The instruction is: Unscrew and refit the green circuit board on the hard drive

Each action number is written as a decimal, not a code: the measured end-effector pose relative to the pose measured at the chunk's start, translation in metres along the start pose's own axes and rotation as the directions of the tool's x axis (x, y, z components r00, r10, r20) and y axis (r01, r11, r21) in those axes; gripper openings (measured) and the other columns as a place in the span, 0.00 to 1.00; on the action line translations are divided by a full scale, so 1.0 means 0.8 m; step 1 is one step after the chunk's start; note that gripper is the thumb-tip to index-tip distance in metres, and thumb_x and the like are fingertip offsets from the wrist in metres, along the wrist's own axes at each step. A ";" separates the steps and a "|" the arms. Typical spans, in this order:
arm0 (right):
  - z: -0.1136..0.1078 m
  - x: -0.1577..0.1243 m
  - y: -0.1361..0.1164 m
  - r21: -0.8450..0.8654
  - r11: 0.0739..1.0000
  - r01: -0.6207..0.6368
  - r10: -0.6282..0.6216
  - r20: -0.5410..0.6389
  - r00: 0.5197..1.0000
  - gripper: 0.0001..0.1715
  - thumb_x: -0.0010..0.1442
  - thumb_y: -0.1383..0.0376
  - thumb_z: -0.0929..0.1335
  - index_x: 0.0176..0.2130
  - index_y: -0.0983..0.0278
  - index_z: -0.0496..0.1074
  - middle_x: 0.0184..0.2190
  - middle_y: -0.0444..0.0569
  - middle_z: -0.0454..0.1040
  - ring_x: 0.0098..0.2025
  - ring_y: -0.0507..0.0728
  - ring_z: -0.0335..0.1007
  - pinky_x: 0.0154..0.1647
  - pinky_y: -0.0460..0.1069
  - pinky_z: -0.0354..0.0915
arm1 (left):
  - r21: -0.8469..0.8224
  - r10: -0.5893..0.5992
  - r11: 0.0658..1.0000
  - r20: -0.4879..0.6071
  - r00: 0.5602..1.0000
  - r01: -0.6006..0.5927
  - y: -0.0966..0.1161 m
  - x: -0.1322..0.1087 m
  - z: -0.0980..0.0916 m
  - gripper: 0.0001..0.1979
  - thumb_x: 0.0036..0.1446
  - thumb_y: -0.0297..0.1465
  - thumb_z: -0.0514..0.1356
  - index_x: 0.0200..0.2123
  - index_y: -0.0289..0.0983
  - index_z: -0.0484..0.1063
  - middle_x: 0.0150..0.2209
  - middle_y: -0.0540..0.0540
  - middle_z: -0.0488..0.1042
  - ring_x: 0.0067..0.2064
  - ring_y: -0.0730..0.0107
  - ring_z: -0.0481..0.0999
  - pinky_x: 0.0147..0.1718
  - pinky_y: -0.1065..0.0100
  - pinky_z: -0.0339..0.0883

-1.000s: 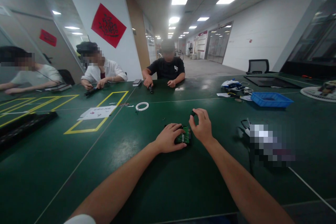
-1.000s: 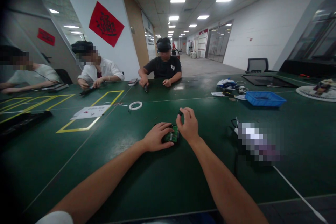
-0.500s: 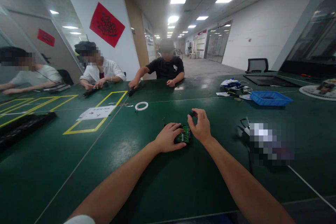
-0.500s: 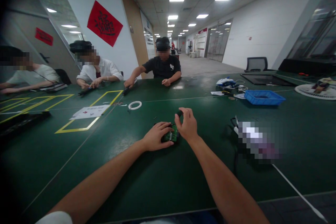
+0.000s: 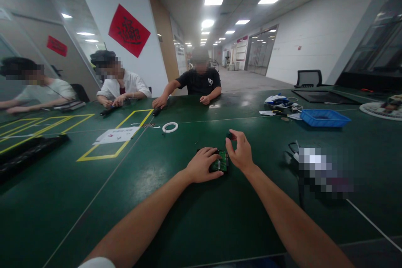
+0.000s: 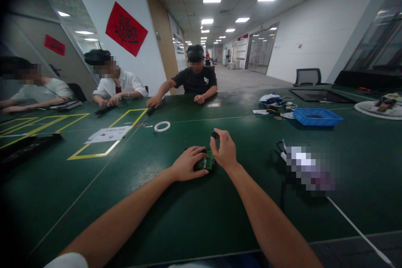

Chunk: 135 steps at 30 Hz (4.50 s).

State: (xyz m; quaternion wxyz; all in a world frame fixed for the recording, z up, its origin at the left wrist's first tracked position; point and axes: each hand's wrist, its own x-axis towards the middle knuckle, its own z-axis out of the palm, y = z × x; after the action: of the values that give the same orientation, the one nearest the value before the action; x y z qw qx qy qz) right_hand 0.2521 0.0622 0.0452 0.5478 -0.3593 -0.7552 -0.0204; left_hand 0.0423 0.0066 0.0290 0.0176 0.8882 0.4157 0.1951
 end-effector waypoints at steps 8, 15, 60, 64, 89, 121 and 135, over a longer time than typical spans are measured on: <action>0.006 -0.003 0.010 0.035 0.995 -0.092 0.094 -0.071 0.993 0.22 0.66 0.56 0.67 0.56 0.62 0.65 0.45 0.54 0.76 0.39 0.59 0.77 0.42 0.56 0.76 | 0.001 0.002 1.000 -0.011 1.000 -0.002 -0.002 0.001 0.003 0.34 0.56 0.54 0.62 0.59 0.42 0.69 0.65 0.38 0.64 0.64 0.46 0.63 0.64 0.45 0.55; -0.002 0.001 0.002 0.004 1.000 -0.012 0.013 -0.019 1.000 0.19 0.68 0.58 0.65 0.56 0.60 0.67 0.46 0.55 0.74 0.43 0.60 0.75 0.45 0.57 0.76 | 0.006 0.003 1.000 -0.007 1.000 -0.003 -0.001 0.000 0.002 0.34 0.56 0.54 0.62 0.60 0.42 0.69 0.65 0.39 0.64 0.64 0.46 0.63 0.64 0.45 0.55; 0.007 -0.003 0.004 0.065 0.996 -0.054 0.057 -0.057 0.997 0.24 0.67 0.58 0.66 0.59 0.62 0.61 0.55 0.60 0.68 0.45 0.60 0.74 0.40 0.55 0.77 | -0.016 -0.004 1.000 0.001 1.000 0.004 0.002 0.002 -0.003 0.33 0.56 0.53 0.62 0.59 0.42 0.69 0.65 0.38 0.64 0.64 0.46 0.63 0.63 0.44 0.55; 0.009 -0.003 0.005 0.064 0.996 -0.066 0.071 -0.081 0.994 0.24 0.67 0.58 0.66 0.59 0.62 0.61 0.54 0.59 0.70 0.44 0.59 0.75 0.40 0.56 0.78 | -0.012 -0.001 1.000 -0.001 1.000 0.001 0.000 0.001 -0.001 0.33 0.56 0.54 0.62 0.59 0.42 0.69 0.65 0.38 0.64 0.64 0.46 0.63 0.63 0.45 0.55; -0.001 0.001 0.002 -0.010 0.999 -0.037 0.036 -0.042 0.998 0.18 0.68 0.60 0.64 0.56 0.61 0.66 0.51 0.58 0.69 0.45 0.61 0.73 0.46 0.59 0.75 | -0.006 -0.004 1.000 0.001 1.000 0.004 -0.001 0.001 0.000 0.34 0.56 0.55 0.62 0.59 0.42 0.69 0.65 0.38 0.64 0.64 0.46 0.63 0.64 0.45 0.55; 0.004 -0.004 0.007 0.002 1.000 -0.003 0.003 -0.068 0.998 0.23 0.68 0.62 0.64 0.60 0.62 0.59 0.55 0.60 0.68 0.54 0.64 0.70 0.51 0.61 0.73 | 0.010 0.000 1.000 -0.008 1.000 0.000 0.001 0.001 0.004 0.32 0.57 0.53 0.62 0.59 0.41 0.70 0.64 0.37 0.65 0.64 0.45 0.63 0.62 0.44 0.57; 0.002 -0.003 0.006 -0.002 1.000 -0.010 0.010 -0.045 0.999 0.21 0.69 0.61 0.63 0.60 0.61 0.62 0.54 0.59 0.68 0.54 0.63 0.70 0.49 0.59 0.74 | 0.010 0.004 1.000 -0.005 1.000 -0.004 0.001 0.002 0.006 0.31 0.57 0.52 0.62 0.59 0.41 0.70 0.64 0.38 0.65 0.64 0.45 0.63 0.62 0.44 0.58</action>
State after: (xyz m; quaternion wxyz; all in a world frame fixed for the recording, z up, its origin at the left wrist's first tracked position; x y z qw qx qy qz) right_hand 0.2536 0.0652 0.0409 0.5645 -0.3630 -0.7409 -0.0267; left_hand 0.0458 0.0077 0.0249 0.0118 0.8886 0.4149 0.1952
